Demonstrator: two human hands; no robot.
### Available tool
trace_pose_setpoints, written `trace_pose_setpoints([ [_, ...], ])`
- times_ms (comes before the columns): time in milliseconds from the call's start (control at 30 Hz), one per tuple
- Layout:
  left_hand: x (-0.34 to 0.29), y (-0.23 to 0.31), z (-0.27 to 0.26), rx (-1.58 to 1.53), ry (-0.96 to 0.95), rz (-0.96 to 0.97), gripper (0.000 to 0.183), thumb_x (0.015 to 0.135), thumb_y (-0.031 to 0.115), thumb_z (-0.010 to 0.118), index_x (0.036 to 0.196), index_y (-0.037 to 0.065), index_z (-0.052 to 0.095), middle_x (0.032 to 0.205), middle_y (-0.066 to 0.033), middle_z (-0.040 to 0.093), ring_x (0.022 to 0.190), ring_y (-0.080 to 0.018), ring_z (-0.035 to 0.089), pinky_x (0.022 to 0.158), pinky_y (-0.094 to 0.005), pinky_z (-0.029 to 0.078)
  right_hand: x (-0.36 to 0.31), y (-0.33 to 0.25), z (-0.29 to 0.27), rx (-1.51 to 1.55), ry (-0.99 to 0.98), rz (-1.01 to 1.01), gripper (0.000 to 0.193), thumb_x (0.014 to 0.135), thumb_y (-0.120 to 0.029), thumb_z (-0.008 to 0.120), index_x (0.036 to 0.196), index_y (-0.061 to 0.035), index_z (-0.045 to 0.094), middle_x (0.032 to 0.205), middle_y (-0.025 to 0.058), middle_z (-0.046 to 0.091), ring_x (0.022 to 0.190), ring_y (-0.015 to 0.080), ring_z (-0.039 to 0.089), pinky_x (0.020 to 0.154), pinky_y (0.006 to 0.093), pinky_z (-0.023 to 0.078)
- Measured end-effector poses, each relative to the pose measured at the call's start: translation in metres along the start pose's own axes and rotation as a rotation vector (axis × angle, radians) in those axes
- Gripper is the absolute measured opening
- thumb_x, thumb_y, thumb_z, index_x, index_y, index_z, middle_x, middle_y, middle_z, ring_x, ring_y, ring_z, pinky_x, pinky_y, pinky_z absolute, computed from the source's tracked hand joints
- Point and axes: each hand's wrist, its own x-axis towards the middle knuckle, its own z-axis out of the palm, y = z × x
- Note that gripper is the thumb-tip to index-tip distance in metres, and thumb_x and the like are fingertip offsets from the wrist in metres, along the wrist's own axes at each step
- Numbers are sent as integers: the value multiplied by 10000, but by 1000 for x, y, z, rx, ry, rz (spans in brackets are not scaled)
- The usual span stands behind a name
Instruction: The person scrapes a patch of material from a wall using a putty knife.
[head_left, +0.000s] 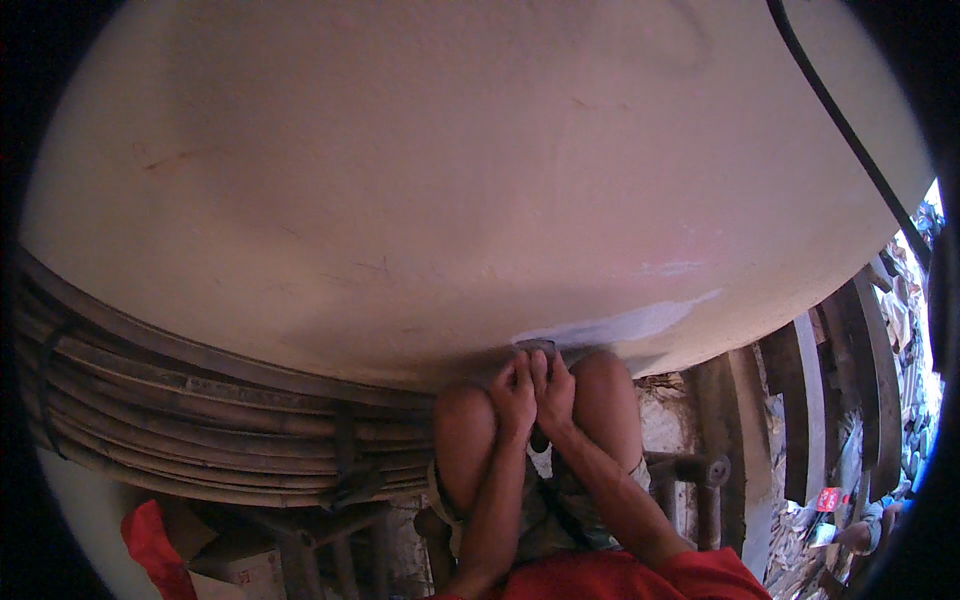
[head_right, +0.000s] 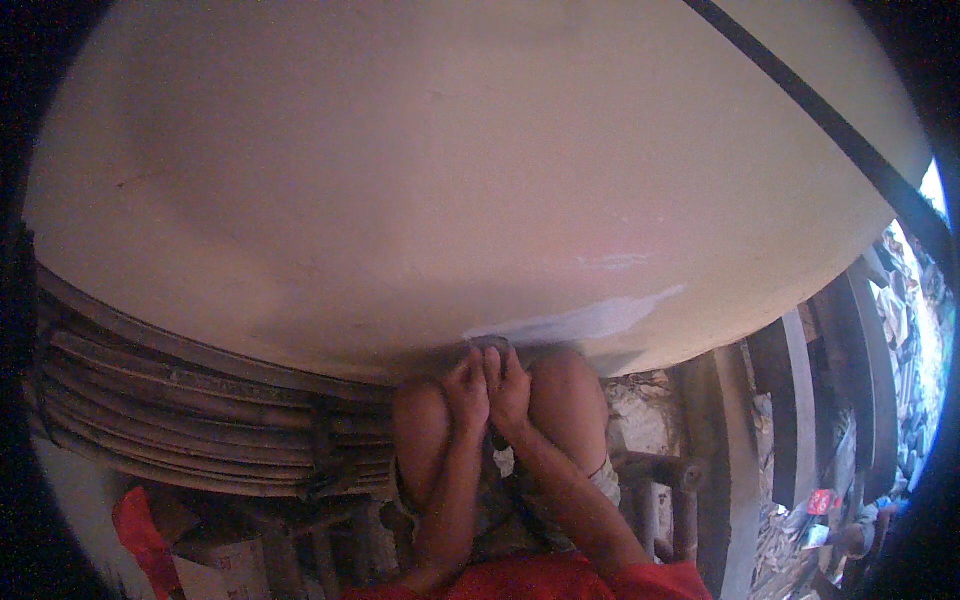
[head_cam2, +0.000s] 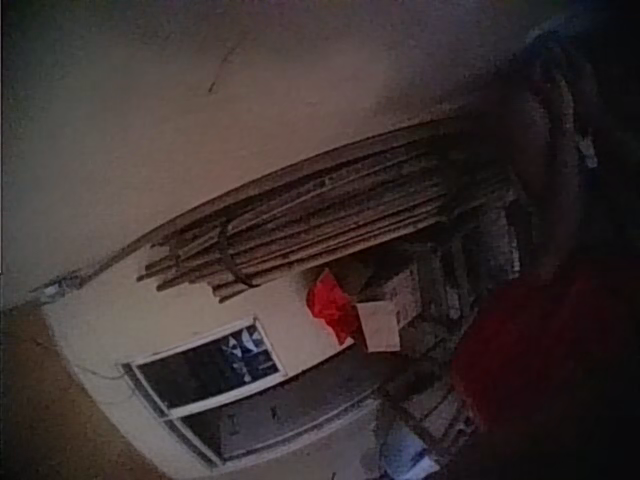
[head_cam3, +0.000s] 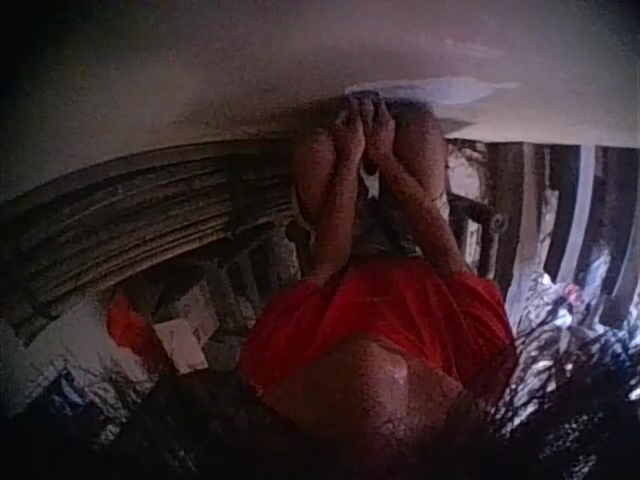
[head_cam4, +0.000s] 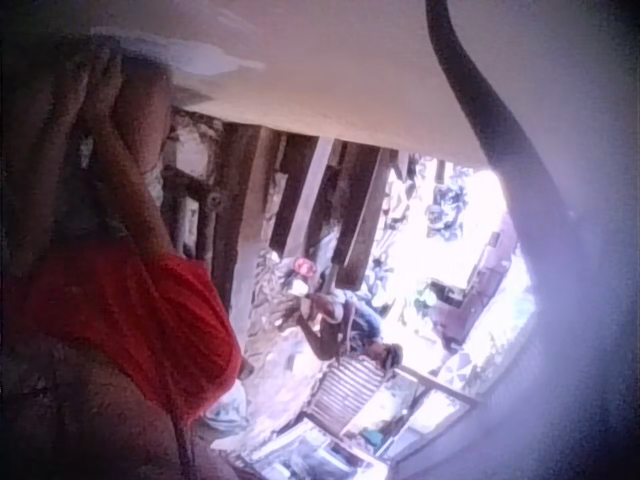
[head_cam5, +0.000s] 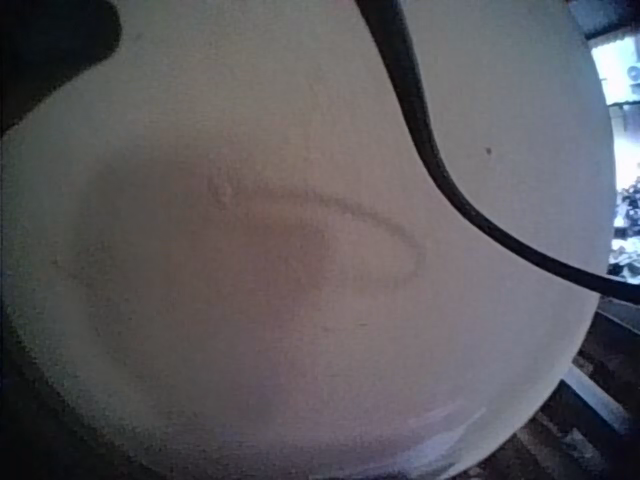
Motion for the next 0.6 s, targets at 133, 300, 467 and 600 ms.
trace_pose_setpoints([
  [133, -1, 6, 0, 20, -19, 13, 353, 929, 279, 519, 852, -46, 635, 765, -101, 660, 735, -113, 576, 656, -294, 472, 2, -6, -7, -81, -17, -11, 311, 924, -299, 509, 977, 5, 549, 752, 227, 621, 687, 366, 636, 590, 417, 486],
  [300, 1, 9, -1, 124, -1, 59, 345, 920, 274, 527, 835, -41, 640, 717, -137, 654, 672, -130, 584, 606, -301, 463, 4, -7, -9, -88, -37, -30, 345, 919, -324, 510, 968, 15, 551, 768, 244, 616, 722, 394, 629, 601, 447, 477],
  [467, 1, 2, 2, 163, 1, 85, 336, 916, 264, 523, 827, -37, 641, 687, -174, 640, 629, -152, 592, 600, -316, 464, 2, 1, -10, -153, -2, -32, 255, 929, -247, 506, 907, 1, 563, 731, 205, 614, 632, 297, 626, 565, 391, 473],
  [600, -2, 6, 3, 225, -13, 88, 328, 914, 257, 525, 839, -39, 644, 705, -182, 645, 631, -153, 597, 599, -327, 466, 1, 1, -13, -154, 1, -19, 274, 929, -264, 507, 906, 3, 564, 720, 208, 612, 623, 324, 618, 561, 403, 469],
])
